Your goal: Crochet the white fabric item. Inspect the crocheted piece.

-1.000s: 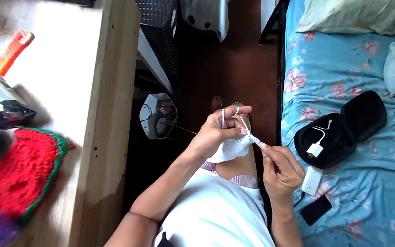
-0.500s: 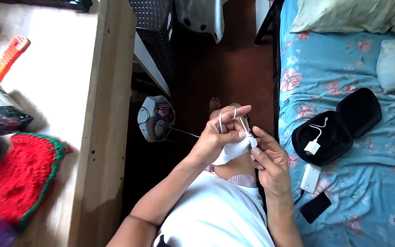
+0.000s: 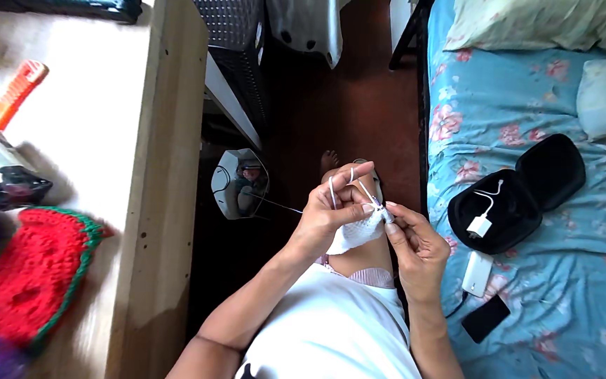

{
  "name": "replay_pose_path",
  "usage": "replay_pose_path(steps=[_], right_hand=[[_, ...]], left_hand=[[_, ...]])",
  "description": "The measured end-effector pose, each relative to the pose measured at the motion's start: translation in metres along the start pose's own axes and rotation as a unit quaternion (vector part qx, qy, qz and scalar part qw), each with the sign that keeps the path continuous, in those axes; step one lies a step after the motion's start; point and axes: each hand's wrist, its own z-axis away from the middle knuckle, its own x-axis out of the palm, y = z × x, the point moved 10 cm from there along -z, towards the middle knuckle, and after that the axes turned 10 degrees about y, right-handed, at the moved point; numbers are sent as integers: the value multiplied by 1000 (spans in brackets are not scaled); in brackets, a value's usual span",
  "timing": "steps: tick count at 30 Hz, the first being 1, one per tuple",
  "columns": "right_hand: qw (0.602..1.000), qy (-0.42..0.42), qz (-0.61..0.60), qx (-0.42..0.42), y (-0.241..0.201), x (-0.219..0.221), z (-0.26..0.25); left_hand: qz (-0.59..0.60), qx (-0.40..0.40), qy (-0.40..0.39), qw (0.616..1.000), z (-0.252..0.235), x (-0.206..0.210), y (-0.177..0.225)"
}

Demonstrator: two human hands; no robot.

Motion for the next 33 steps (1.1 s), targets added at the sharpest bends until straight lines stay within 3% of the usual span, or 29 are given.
replay_pose_path(steps=[5,10,15,19,25,33], right_hand=[[985,-69,-117,110,16,12,0],[970,-56,-165,171,29,6,-3],[961,-43,-189,198,38,-2,-5],[968,-54,-158,189,34,7,-2],[986,-37,-91,131,25,4,-1],[991,3,121,-65,0,-8,-3]], left_hand=[[-14,29,-5,999,4,4,2],[-56,40,-11,998,-2,-25,9],[-35,20,-111,993,-4,-51,22],[49,57,-118,990,-2,-28,26],[-74,58,-110,989,-10,18,16],[-188,99,-44,976,-11,15,12]])
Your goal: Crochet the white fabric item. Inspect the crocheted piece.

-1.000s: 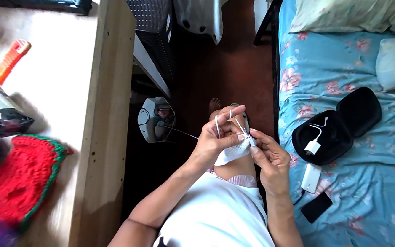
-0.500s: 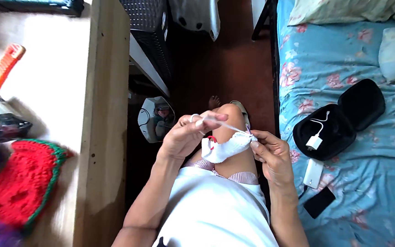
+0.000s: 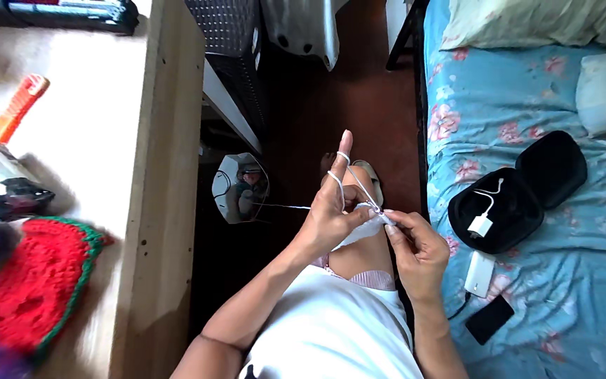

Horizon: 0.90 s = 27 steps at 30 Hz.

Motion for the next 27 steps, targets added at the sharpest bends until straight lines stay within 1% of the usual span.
replay_pose_path(steps=[2,4,6,7,8,9,11,12,13,14,16,17,19,22,25,27], right_hand=[[994,1,86,-66,-11,-2,-3],[983,3,154,-101,-23,-1,-6],[983,2,168,-79,-28,0,-9],[989,-5,139,-43,-25,1,-10],[997,-17,76,13,-17,2,-11],[996,-27,-18,83,-7,5,-10],[959,-28,-192,207,14,11,-5],[946,-22,-227,229,18,13,-2],[951,-11,-221,215,17,11,-1],[966,5,-186,178,13,8,-1],[994,41,-76,72,-1,-1,1],[998,58,-23,26,-6,-3,3],[994,80,58,-38,-13,-6,7],[981,95,136,-98,-22,-5,10],[970,97,176,-137,-31,-4,11],[969,92,174,-151,-33,-4,11]], left_hand=[[-35,52,26,998,4,-1,6],[-92,153,68,981,13,0,15],[-122,266,119,949,27,1,20],[-117,297,140,937,33,1,19],[-98,308,154,934,36,-1,18],[-67,296,160,939,37,-3,16],[11,228,164,960,34,-6,14],[44,195,163,966,31,-8,12],[67,170,163,969,29,-9,10],[81,156,162,971,27,-10,9],[86,142,156,974,23,-10,8],[83,137,153,975,22,-10,8],[75,126,144,979,18,-12,10],[73,92,127,985,13,-13,12],[64,75,115,988,10,-14,13],[62,53,104,991,7,-16,12]])
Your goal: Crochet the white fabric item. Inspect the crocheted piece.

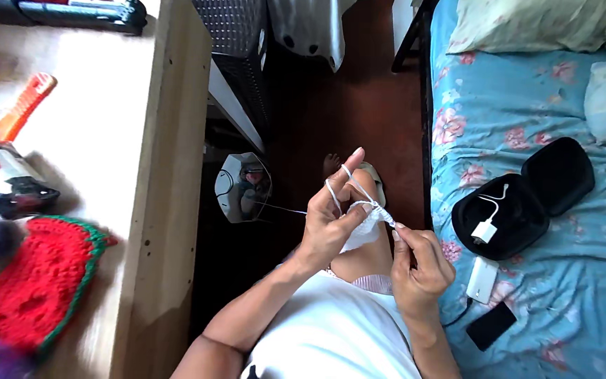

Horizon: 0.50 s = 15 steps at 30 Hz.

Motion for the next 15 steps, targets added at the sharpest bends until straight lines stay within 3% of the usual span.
replay_pose_path(steps=[8,15], right_hand=[[999,-21,-23,-20,1,-3,0],[996,-31,-78,-2,5,-4,1]], left_hand=[[46,-158,-46,985,-5,-3,-22],[74,-221,-88,969,-2,1,-27]])
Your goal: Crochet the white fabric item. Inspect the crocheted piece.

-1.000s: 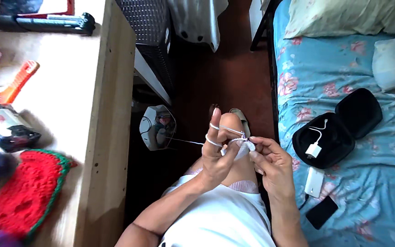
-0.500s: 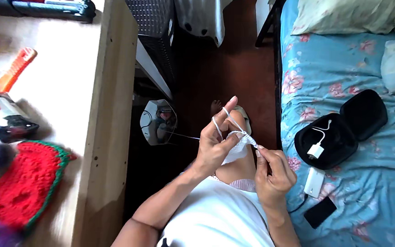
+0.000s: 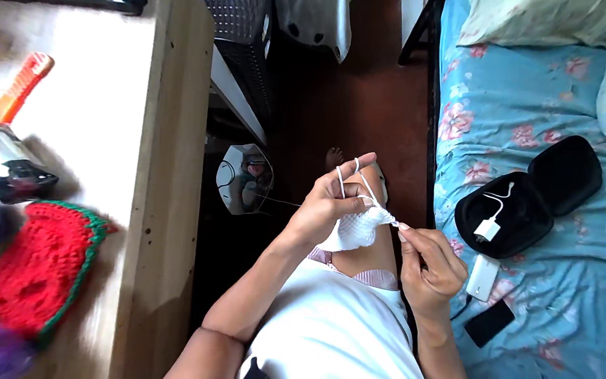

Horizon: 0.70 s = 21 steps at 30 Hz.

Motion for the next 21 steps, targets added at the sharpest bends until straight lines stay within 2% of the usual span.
replay_pose_path(steps=[10,12,16,21], right_hand=[[987,-11,-131,93,20,4,4],[992,-3,-107,73,16,2,4],[1000,7,6,-23,-1,-4,2],[1000,2,-21,-13,4,-5,1]], left_hand=[[51,-42,-41,997,2,6,-6],[53,-49,-42,997,2,7,-7],[29,-41,-13,999,2,1,-6],[29,-58,-12,998,4,1,-8]])
